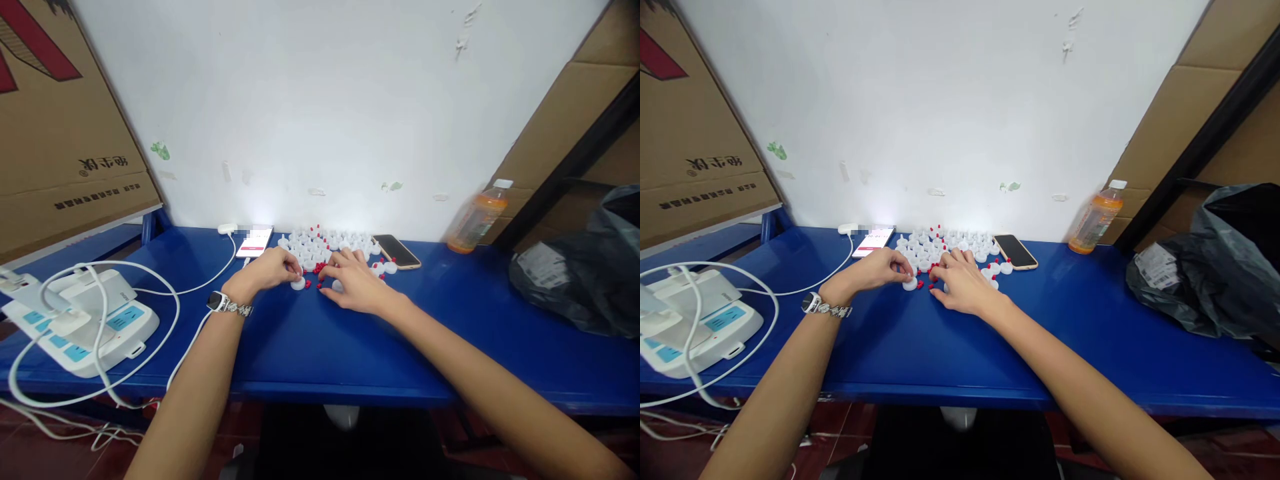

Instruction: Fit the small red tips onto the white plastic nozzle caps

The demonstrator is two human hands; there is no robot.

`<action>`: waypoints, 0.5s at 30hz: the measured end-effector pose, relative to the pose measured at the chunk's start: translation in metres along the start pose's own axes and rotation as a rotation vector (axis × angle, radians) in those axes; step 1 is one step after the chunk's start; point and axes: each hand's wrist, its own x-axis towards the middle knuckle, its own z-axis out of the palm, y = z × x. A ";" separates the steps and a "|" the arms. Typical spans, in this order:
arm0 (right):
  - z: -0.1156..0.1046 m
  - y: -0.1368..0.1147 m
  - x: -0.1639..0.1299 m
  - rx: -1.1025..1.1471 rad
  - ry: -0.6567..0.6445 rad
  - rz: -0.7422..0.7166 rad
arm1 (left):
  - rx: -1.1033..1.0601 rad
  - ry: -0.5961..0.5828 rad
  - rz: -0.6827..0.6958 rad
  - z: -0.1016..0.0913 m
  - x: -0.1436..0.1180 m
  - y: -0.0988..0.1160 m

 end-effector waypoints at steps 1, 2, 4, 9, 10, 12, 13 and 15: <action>0.004 -0.002 0.001 -0.014 -0.003 -0.019 | 0.008 0.020 0.008 0.000 0.001 -0.001; 0.007 -0.003 0.002 -0.028 -0.005 -0.031 | 0.020 0.051 0.021 0.000 0.001 -0.001; 0.011 -0.004 0.004 -0.043 0.000 -0.042 | 0.027 0.129 0.065 0.001 0.002 -0.002; 0.006 0.001 0.004 0.128 0.124 -0.004 | -0.160 0.276 0.217 0.008 0.004 0.005; 0.004 0.003 0.004 0.222 0.160 0.025 | -0.216 0.289 0.243 0.011 0.005 0.007; 0.001 0.006 0.004 0.457 0.230 0.112 | -0.315 0.303 0.276 0.018 0.007 0.012; 0.000 0.008 0.004 0.578 0.266 0.163 | -0.355 0.310 0.284 0.022 0.009 0.015; 0.002 0.011 0.005 0.791 0.348 0.262 | -0.421 0.331 0.296 0.029 0.012 0.020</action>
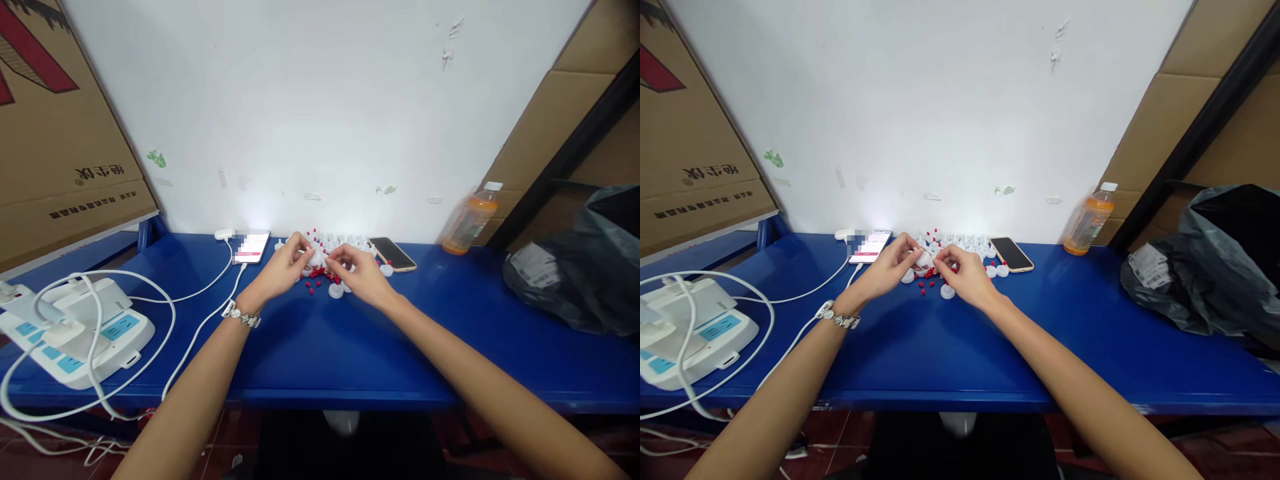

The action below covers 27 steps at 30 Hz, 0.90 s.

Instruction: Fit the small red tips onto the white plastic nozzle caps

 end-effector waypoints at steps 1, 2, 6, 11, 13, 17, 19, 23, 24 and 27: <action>0.001 0.002 0.001 0.089 0.046 0.036 | -0.019 0.015 0.006 0.004 0.001 0.000; 0.002 0.003 0.002 0.166 0.088 0.064 | -0.027 0.030 0.012 0.008 0.001 0.001; 0.008 0.002 0.005 0.366 0.189 0.134 | -0.017 0.055 -0.017 0.021 0.001 0.002; 0.013 -0.006 0.005 0.528 0.219 0.211 | 0.004 0.093 -0.104 0.031 -0.003 0.004; 0.014 -0.009 0.005 0.572 0.219 0.237 | -0.010 0.083 -0.115 0.033 -0.004 0.006; 0.017 -0.011 0.003 0.613 0.224 0.239 | -0.035 0.090 -0.096 0.036 -0.005 0.008; 0.019 -0.012 0.002 0.616 0.227 0.229 | -0.032 0.117 -0.071 0.037 -0.005 0.009; 0.022 -0.014 0.001 0.655 0.205 0.224 | -0.013 0.121 -0.057 0.038 -0.005 0.010; 0.022 -0.015 0.000 0.674 0.196 0.226 | -0.009 0.121 -0.055 0.038 -0.005 0.010; 0.023 -0.018 0.000 0.715 0.180 0.222 | -0.014 0.143 -0.052 0.038 -0.005 0.011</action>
